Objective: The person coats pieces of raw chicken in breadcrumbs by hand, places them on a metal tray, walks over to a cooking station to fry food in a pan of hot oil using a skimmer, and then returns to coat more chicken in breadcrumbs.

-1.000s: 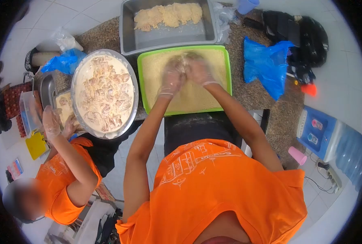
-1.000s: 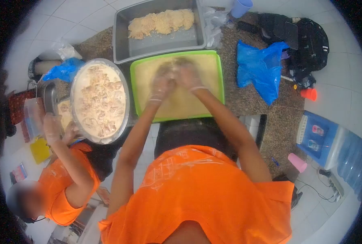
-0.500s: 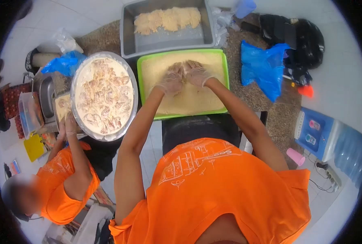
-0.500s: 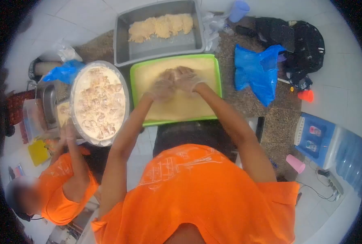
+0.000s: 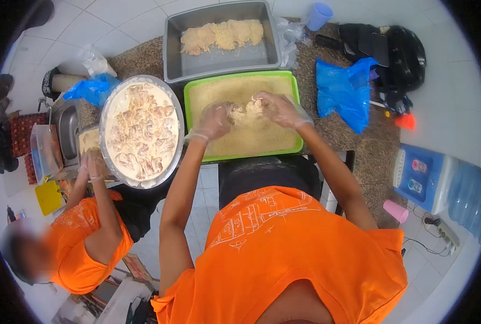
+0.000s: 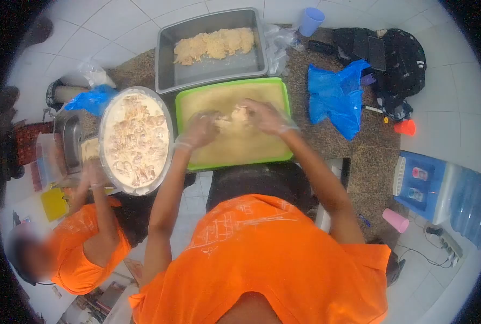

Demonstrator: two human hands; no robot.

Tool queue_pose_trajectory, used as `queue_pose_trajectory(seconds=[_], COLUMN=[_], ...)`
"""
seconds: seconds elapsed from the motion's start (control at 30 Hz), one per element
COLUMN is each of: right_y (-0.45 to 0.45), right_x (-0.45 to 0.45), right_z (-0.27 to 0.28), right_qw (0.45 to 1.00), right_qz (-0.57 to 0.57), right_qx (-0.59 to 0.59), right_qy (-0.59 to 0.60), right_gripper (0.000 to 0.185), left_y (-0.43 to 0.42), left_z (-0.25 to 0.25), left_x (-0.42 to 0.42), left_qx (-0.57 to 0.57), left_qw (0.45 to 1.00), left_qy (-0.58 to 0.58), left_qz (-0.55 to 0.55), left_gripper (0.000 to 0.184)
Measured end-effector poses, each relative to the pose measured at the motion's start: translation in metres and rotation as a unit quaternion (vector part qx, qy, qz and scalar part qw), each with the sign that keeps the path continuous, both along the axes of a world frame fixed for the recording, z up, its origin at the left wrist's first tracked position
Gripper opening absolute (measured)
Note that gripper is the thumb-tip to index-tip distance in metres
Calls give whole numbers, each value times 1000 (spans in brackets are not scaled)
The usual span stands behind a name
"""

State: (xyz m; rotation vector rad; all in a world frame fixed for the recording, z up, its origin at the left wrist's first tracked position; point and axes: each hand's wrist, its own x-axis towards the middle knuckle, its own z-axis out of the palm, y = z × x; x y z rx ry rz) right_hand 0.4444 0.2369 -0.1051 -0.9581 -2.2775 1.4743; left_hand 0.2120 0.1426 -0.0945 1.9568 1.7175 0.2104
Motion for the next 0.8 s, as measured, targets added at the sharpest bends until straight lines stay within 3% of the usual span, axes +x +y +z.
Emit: queue_pose_trajectory(seconds=[0.07,0.2,0.27,0.4,0.53,0.6,0.7,0.8], right_y=[-7,-10,2,6,13,12,13,10], right_x=[3,6,3,-1,-4,-6,-14,-17], right_z=[6,8,9,10,25,18,-37,-62], right_qw=[1000,991,994,992,995,990,994,997], right_qz=[-12,-48,-57,-71,-68,-30,16,-22], right_qx=[8,40,39,57,31,-33,37,10], right_qy=[22,116,87,92,70,135,106,71], right_gripper=[37,33,34,36,38,39,40,36], left_y=[-9,-2,3,6,19,19,24,31], left_z=[17,14,10,21,30,16,-23,-37], left_x=[10,20,26,42,40,38,30,24], left_qx=[63,71,117,87,129,141,104,141], left_qw=[997,992,981,985,975,972,977,971], left_qy=[-37,-70,-127,-108,-121,-126,-124,-153], left_qz=[29,77,90,107,134,138,137,116], left_gripper=[35,37,36,37,35,34,34,35])
